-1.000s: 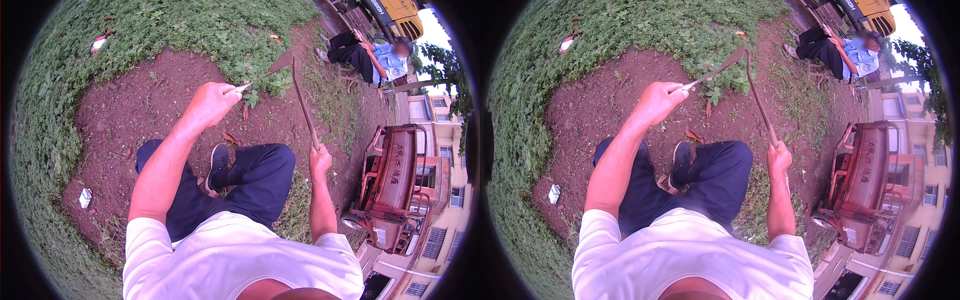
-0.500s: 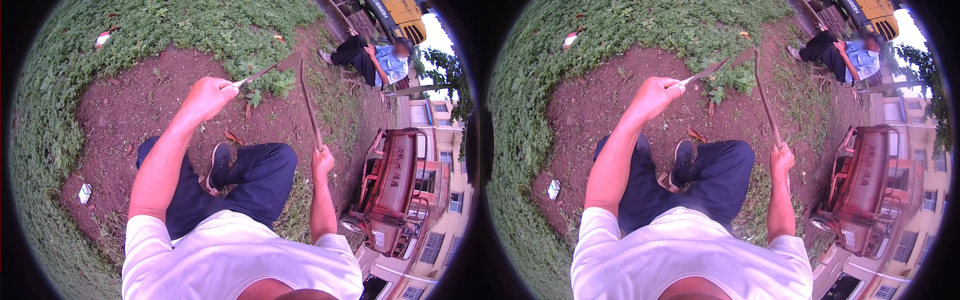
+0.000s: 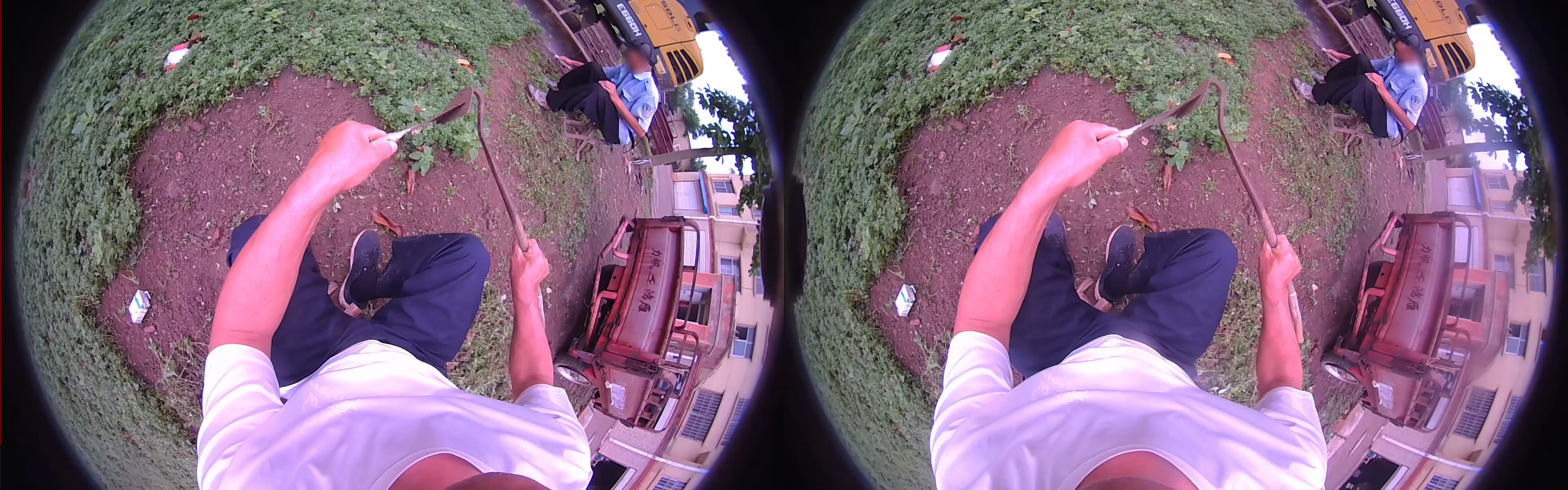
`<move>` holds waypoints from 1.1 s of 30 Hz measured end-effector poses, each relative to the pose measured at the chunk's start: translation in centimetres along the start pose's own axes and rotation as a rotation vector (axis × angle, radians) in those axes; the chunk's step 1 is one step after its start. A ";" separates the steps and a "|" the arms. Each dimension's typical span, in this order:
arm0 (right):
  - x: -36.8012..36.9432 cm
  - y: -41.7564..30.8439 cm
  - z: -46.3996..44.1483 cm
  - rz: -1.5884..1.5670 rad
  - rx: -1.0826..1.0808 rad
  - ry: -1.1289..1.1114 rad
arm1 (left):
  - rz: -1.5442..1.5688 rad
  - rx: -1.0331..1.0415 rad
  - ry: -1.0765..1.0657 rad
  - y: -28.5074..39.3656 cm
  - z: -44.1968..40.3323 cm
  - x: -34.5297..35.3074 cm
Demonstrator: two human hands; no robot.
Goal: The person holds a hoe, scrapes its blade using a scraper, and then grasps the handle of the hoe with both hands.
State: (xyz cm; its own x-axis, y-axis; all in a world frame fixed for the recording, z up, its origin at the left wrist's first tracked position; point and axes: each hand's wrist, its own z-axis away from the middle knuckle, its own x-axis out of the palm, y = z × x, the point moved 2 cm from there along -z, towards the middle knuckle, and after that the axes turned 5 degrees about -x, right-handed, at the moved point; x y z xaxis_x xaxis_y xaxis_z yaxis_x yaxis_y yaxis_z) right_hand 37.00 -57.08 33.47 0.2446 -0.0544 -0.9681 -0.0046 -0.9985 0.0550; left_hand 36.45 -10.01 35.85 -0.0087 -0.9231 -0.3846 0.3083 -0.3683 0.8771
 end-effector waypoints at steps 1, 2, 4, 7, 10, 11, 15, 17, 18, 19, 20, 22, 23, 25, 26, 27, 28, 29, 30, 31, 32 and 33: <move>0.0 0.1 0.1 -0.007 -0.039 -0.001 | 0.004 -0.004 0.000 -0.2 -0.2 0.1; 0.1 -0.1 0.0 -0.006 -0.045 0.001 | 0.000 0.003 0.030 -0.3 -0.6 -0.1; 0.4 -0.1 0.9 0.000 -0.025 -0.031 | 0.021 -0.032 0.024 0.3 -0.4 -0.5; 0.9 -0.3 0.8 -0.077 0.009 -0.057 | -0.022 0.095 0.126 0.8 0.0 0.6; 0.7 -0.5 0.4 -0.106 0.064 -0.084 | -0.026 0.124 0.111 1.5 1.4 1.4; 0.7 -0.5 0.5 -0.109 0.064 -0.086 | -0.026 0.182 0.140 1.4 1.5 1.6; 0.7 0.1 1.9 -0.123 0.006 -0.105 | -0.064 0.169 0.194 0.8 -0.1 1.8; 0.6 -0.2 1.8 -0.103 -0.020 -0.106 | -0.078 0.159 0.214 0.7 -0.9 1.8; 0.6 -0.2 1.8 -0.101 0.012 -0.122 | -0.091 0.149 0.227 0.7 -1.0 1.8; 0.3 -0.5 1.6 -0.100 0.045 -0.134 | -0.097 0.157 0.225 1.0 -0.9 1.8; 0.0 -0.9 1.0 -0.103 0.054 -0.127 | -0.071 0.132 0.195 1.3 -0.4 1.9; -0.4 -1.2 0.6 -0.222 0.186 -0.132 | -0.026 0.121 0.164 1.3 0.4 2.9; -0.4 -1.0 0.3 -0.222 0.191 -0.126 | -0.027 0.128 0.162 1.3 0.4 3.1; -0.5 -0.7 0.1 -0.287 0.221 -0.089 | -0.056 0.180 0.161 1.3 0.8 3.3; -0.7 -0.7 0.1 -0.288 0.221 -0.087 | -0.056 0.181 0.161 1.4 0.9 3.2; -1.0 -0.8 -0.1 -0.274 0.221 -0.080 | -0.042 0.154 0.153 1.6 1.0 3.0; -1.3 -0.8 -0.3 -0.259 0.221 -0.071 | -0.028 0.128 0.144 1.8 0.9 2.8; -1.0 -0.5 -0.5 -0.261 0.220 -0.068 | -0.028 0.131 0.147 1.7 0.7 2.9; -0.5 0.1 -0.5 -0.217 0.208 -0.074 | -0.018 0.154 0.181 1.4 0.5 3.0; -0.3 0.1 -0.4 -0.175 0.192 -0.083 | -0.009 0.174 0.216 1.2 0.5 2.8; -0.3 0.2 -0.2 -0.177 0.185 -0.090 | -0.010 0.165 0.220 1.1 0.4 2.8; -0.3 0.0 0.0 -0.171 0.166 -0.091 | -0.014 0.145 0.183 1.1 0.1 2.8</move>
State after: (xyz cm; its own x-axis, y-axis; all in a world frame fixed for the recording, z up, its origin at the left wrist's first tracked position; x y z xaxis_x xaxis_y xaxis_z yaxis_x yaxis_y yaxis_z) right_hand 36.90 -57.08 33.77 0.1674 0.1224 -0.9783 -0.1317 -0.9806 -0.1452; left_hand 36.62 -12.99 35.77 0.1646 -0.8871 -0.4312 0.1690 -0.4053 0.8984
